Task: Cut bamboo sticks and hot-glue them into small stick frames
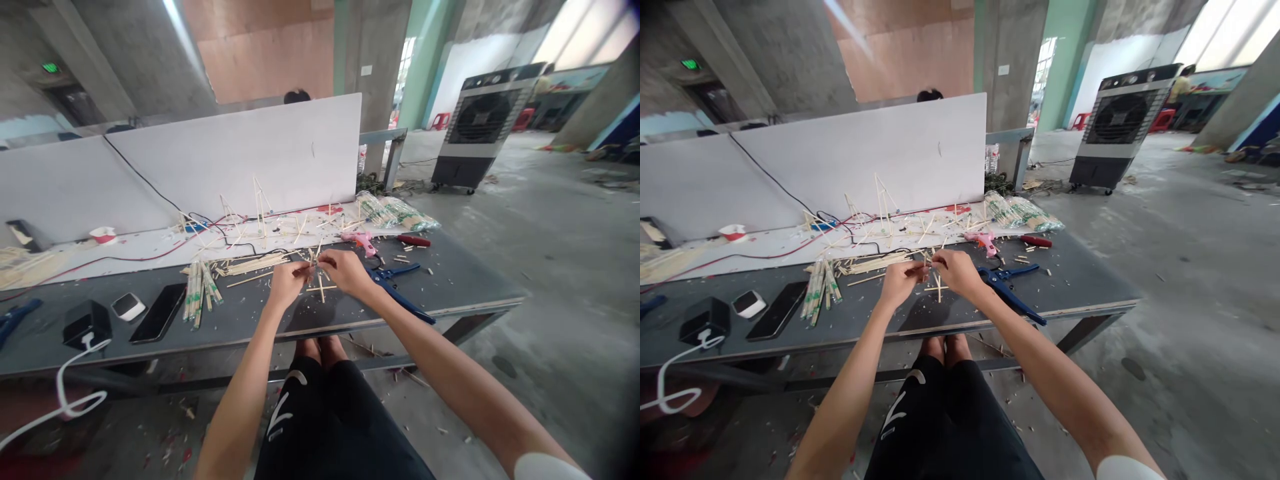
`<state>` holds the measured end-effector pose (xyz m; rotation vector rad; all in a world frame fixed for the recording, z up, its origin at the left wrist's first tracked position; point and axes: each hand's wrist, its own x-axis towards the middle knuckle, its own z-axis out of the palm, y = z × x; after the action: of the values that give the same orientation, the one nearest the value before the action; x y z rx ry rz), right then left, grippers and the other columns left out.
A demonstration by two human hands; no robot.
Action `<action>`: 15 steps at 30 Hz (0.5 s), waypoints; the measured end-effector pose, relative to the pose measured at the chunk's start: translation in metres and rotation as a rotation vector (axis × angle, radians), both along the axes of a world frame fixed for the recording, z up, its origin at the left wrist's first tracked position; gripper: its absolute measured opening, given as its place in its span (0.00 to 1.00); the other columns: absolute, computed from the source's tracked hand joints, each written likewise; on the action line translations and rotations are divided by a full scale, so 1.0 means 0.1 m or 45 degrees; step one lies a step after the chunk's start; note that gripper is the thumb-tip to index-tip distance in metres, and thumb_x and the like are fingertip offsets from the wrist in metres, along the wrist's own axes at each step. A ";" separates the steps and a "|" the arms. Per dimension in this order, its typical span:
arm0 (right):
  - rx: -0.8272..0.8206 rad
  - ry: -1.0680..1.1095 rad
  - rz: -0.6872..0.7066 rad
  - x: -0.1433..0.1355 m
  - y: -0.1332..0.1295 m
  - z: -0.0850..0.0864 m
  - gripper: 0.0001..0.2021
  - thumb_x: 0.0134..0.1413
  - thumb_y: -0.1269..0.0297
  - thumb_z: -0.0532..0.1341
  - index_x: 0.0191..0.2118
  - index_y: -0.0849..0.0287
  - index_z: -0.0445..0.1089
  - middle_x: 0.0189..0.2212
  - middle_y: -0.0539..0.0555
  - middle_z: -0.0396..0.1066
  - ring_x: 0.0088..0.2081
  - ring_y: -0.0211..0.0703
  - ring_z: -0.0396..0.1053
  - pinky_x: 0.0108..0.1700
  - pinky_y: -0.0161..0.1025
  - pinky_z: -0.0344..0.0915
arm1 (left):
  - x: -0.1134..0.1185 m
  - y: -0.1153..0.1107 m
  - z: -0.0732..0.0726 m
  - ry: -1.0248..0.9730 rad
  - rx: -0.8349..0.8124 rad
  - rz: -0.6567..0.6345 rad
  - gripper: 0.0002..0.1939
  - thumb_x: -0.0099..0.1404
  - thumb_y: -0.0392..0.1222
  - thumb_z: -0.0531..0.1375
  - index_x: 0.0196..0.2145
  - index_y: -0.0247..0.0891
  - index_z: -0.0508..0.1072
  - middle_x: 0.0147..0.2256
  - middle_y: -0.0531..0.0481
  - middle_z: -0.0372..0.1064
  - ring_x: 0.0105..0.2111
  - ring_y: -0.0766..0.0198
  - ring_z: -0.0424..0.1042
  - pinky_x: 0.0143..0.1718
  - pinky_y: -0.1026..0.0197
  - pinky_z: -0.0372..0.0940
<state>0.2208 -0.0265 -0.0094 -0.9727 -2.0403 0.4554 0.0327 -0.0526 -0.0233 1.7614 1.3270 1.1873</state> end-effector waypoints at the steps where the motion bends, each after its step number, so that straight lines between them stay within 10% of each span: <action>1: 0.000 -0.008 -0.005 0.00 0.02 0.00 0.06 0.57 0.71 0.61 0.36 0.60 0.76 0.30 0.53 0.77 0.29 0.40 0.68 0.34 0.35 0.57 | 0.00 0.02 0.00 0.016 0.008 -0.005 0.12 0.62 0.47 0.62 0.34 0.36 0.81 0.24 0.48 0.74 0.24 0.61 0.71 0.28 0.61 0.66; 15: -0.048 0.066 -0.025 0.01 0.10 -0.10 0.06 0.58 0.69 0.61 0.36 0.60 0.77 0.29 0.53 0.77 0.29 0.41 0.69 0.34 0.35 0.59 | -0.03 0.11 -0.10 0.072 -0.041 -0.008 0.12 0.61 0.47 0.63 0.33 0.36 0.81 0.25 0.47 0.75 0.26 0.58 0.74 0.30 0.59 0.69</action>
<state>0.2221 -0.0163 -0.0190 -0.9925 -1.9809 0.5052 0.0297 -0.0414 -0.0329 1.7866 1.3646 1.1147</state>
